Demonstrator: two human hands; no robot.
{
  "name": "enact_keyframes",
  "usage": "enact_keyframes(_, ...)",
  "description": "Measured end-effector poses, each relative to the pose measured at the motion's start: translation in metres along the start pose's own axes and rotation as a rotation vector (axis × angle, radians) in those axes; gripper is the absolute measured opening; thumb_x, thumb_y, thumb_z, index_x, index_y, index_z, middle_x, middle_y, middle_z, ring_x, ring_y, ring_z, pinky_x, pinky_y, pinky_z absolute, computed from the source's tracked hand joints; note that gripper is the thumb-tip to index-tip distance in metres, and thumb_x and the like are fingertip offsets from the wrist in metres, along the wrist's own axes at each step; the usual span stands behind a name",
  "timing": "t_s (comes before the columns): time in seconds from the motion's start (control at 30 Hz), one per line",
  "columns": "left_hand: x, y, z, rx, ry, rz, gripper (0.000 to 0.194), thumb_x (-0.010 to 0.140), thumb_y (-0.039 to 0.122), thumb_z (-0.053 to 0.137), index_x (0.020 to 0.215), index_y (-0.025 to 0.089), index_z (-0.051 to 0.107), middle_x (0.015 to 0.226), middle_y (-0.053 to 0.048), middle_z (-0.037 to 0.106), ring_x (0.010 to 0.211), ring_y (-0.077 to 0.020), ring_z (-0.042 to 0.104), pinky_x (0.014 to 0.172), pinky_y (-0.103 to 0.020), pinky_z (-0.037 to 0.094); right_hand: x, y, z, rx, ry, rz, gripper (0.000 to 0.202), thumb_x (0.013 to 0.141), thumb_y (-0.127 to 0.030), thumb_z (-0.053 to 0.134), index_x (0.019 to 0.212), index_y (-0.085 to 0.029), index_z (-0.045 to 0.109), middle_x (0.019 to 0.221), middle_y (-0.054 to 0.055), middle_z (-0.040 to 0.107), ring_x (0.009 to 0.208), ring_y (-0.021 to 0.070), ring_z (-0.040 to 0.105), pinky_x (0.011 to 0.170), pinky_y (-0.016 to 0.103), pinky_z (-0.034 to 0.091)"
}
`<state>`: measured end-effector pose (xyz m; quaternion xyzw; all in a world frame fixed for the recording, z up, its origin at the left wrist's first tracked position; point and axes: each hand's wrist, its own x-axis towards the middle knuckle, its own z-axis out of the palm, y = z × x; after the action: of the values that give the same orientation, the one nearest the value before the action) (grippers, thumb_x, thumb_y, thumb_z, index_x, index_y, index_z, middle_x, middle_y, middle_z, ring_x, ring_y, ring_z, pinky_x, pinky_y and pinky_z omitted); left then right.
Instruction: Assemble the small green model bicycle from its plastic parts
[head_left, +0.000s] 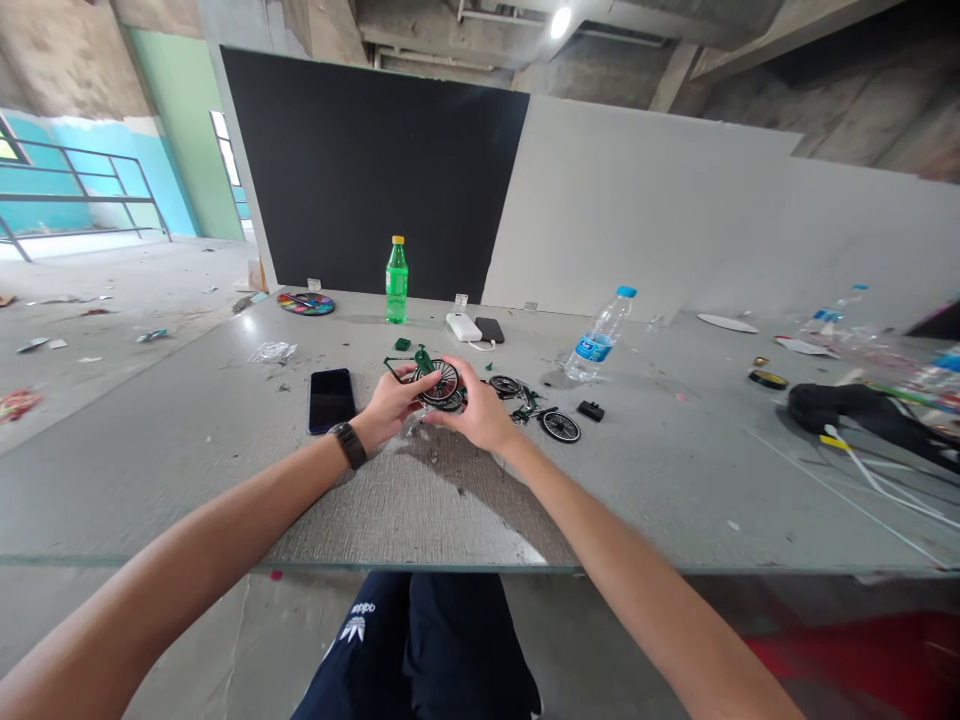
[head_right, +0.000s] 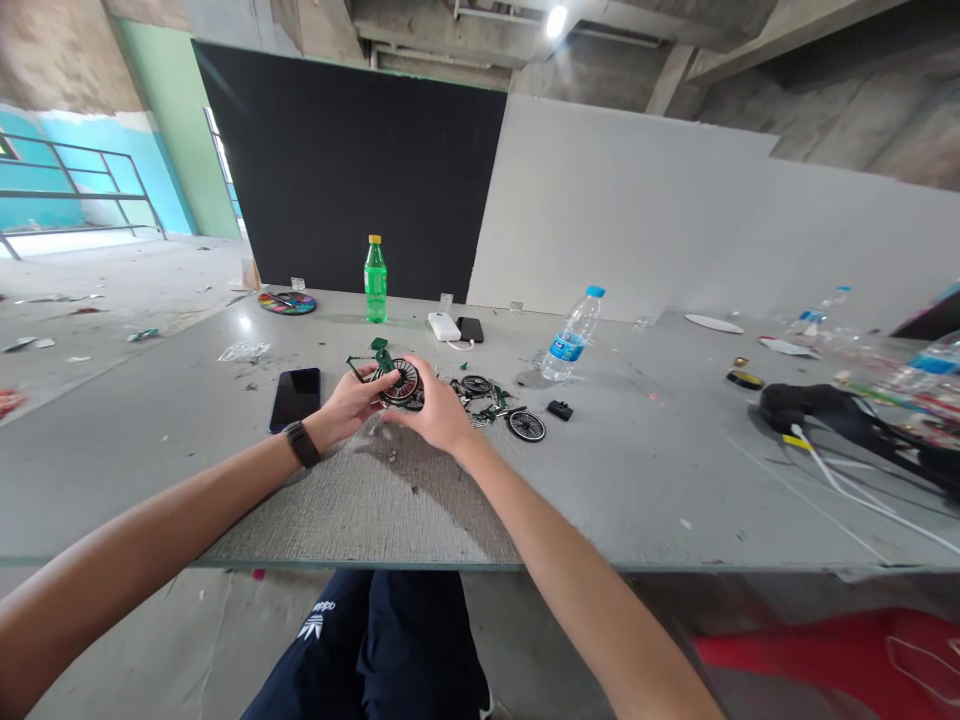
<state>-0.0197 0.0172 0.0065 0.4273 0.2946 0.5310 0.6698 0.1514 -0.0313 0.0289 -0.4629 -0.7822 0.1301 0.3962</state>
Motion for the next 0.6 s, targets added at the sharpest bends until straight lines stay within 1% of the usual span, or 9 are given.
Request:
enact_keyframes(0.03,-0.001,-0.001,0.001,0.008,0.014,0.008,0.041,0.066,0.029,0.091,0.092,0.016,0.063,0.087,-0.003,0.071,0.071,-0.0131,0.066,0.056,-0.022,0.045,-0.001,-0.001,0.003,0.001,0.009,0.002,0.088,0.073,-0.053,0.083,0.146,-0.026,0.043,0.119,0.011,0.068,0.098,0.0295,0.069,0.087,0.044,0.054)
enact_keyframes(0.1,-0.002,-0.003,0.003,0.017,0.033,0.007,0.044,0.065,0.031,0.092,0.093,0.017,0.062,0.086,-0.003,0.071,0.071,-0.0141,0.067,0.054,-0.022,0.045,-0.002,-0.002,0.008,0.019,0.03,0.008,0.083,0.075,-0.048,0.082,0.145,-0.026,0.043,0.123,0.012,0.068,0.105,0.0311,0.069,0.089,0.045,0.054)
enact_keyframes(0.23,-0.003,-0.001,0.004,-0.042,0.014,-0.022,0.045,0.066,0.032,0.091,0.095,0.018,0.059,0.09,-0.004,0.071,0.074,-0.0151,0.068,0.057,-0.023,0.048,-0.001,0.003,0.012,0.088,0.057,0.019,0.073,0.078,-0.041,0.081,0.14,-0.024,0.047,0.117,0.011,0.07,0.104,0.0299,0.07,0.088,0.044,0.055)
enact_keyframes(0.33,-0.003,0.003,0.004,-0.093,-0.043,-0.044,0.042,0.069,0.031,0.089,0.093,0.019,0.058,0.092,-0.004,0.071,0.077,-0.0157,0.069,0.062,-0.024,0.05,0.0,0.006,0.007,0.12,0.053,0.025,0.073,0.078,-0.042,0.081,0.14,-0.024,0.047,0.113,0.011,0.071,0.098,0.0285,0.07,0.084,0.043,0.057)
enact_keyframes(0.43,-0.001,0.008,-0.001,-0.091,-0.068,-0.074,0.041,0.068,0.029,0.09,0.096,0.02,0.06,0.095,-0.004,0.072,0.079,-0.017,0.069,0.067,-0.028,0.052,0.002,0.006,-0.001,0.143,0.018,0.022,0.075,0.077,-0.042,0.08,0.141,-0.025,0.046,0.11,0.009,0.071,0.091,0.0261,0.07,0.077,0.041,0.058)
enact_keyframes(0.53,0.002,0.012,-0.008,-0.057,-0.082,-0.129,0.042,0.067,0.029,0.091,0.097,0.022,0.062,0.098,-0.004,0.072,0.079,-0.0177,0.068,0.071,-0.032,0.052,0.003,0.003,-0.009,0.175,-0.031,0.0,0.072,0.078,-0.038,0.079,0.141,-0.025,0.046,0.116,0.009,0.069,0.096,0.0253,0.069,0.073,0.037,0.059)
enact_keyframes(0.6,0.004,0.015,-0.012,-0.038,-0.12,-0.128,0.037,0.067,0.027,0.09,0.093,0.02,0.065,0.1,-0.005,0.072,0.084,-0.0188,0.068,0.074,-0.033,0.052,0.003,0.001,-0.013,0.19,-0.063,-0.012,0.071,0.079,-0.035,0.078,0.141,-0.026,0.046,0.123,0.009,0.066,0.099,0.0249,0.068,0.074,0.036,0.059)
